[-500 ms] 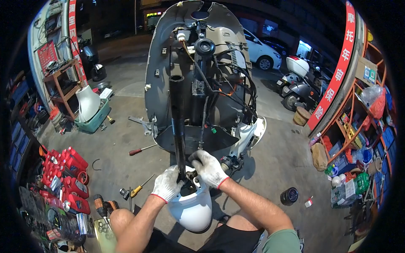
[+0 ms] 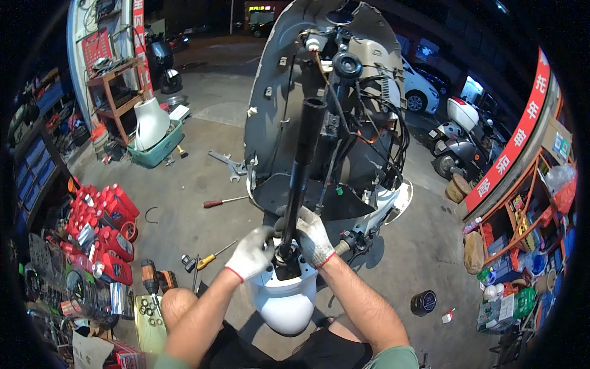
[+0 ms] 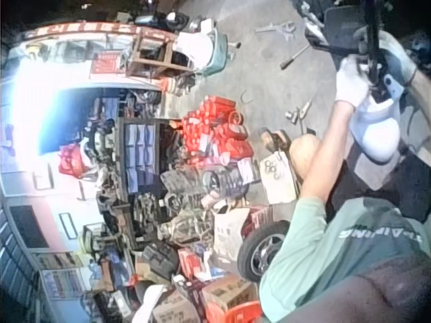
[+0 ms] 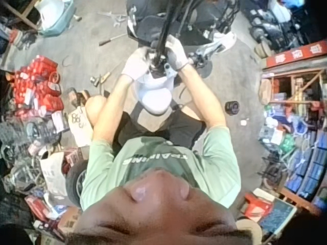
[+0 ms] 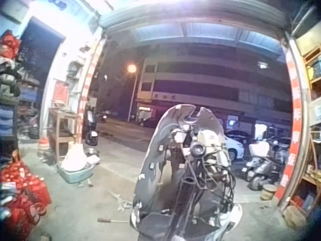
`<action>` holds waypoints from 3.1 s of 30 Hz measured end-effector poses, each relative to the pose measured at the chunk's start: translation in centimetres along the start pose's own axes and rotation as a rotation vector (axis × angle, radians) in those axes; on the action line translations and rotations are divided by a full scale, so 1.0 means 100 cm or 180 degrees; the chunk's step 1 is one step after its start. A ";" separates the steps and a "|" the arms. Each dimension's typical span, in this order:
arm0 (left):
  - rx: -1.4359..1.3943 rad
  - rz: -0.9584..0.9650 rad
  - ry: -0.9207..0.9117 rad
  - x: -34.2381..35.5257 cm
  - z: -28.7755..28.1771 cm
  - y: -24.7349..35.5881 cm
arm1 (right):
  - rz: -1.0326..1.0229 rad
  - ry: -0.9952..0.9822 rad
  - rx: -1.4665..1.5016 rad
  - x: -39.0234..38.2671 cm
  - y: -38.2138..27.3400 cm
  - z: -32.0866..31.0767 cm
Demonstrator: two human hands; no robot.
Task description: The person inserts a fork tube into a scooter fender assembly and uses a screwdriver to adjust and align the components within the mounting hole.
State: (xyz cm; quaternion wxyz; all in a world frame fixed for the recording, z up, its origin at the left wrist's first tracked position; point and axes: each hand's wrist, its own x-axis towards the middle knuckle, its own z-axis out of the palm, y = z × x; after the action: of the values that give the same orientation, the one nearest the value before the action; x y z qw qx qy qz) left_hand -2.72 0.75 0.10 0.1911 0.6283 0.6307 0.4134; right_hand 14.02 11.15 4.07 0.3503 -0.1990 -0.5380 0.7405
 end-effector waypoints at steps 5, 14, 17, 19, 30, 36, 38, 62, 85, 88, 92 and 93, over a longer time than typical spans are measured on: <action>-0.4859 -0.1573 0.0711 0.023 -0.016 -0.011 | 0.0298 0.0260 -0.0120 0.009 0.003 0.006; -0.6125 -0.1549 0.1441 0.059 -0.001 0.021 | 0.0369 0.0295 -0.0129 0.018 0.007 -0.005; -0.5394 -0.1414 0.1088 0.062 0.006 0.035 | 0.0163 0.0137 -0.0069 0.020 0.011 -0.007; -0.5078 -0.1444 0.1098 0.066 0.010 0.044 | 0.0304 -0.0033 -0.0104 0.022 0.008 -0.006; -0.3446 -0.0887 0.0848 0.066 0.029 0.050 | 0.0119 0.0268 -0.1312 0.018 0.007 -0.004; -0.3588 -0.0640 0.0738 0.051 0.018 0.009 | 0.0049 0.0258 -0.0808 0.020 0.019 -0.005; -0.2592 -0.0553 0.0677 0.039 0.010 -0.018 | 0.0026 0.0268 -0.0849 0.021 0.020 -0.011; 0.0385 -0.0879 -0.0748 -0.021 -0.014 0.003 | 0.0593 -0.0381 -0.2185 0.013 -0.030 -0.003; 0.0003 -0.0605 -0.0510 -0.020 0.006 -0.022 | 0.1023 -0.0201 -0.3069 0.019 -0.019 -0.003; 0.0008 -0.0620 -0.0614 -0.019 0.002 -0.020 | 0.1006 -0.0149 -0.3396 0.021 -0.018 0.010; 0.0076 -0.0804 -0.1116 -0.011 0.002 -0.015 | 0.1329 0.0137 -0.3508 0.024 -0.018 0.006; 0.0221 -0.0822 -0.1123 -0.013 -0.004 -0.011 | 0.1090 -0.0116 -0.3548 0.024 -0.015 0.006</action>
State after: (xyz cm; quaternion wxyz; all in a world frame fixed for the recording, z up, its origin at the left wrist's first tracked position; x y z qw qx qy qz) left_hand -3.57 -0.42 -0.87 0.3281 0.6111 0.6767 0.2472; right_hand 12.48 12.82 5.90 0.0587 -0.4246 -0.8125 0.3950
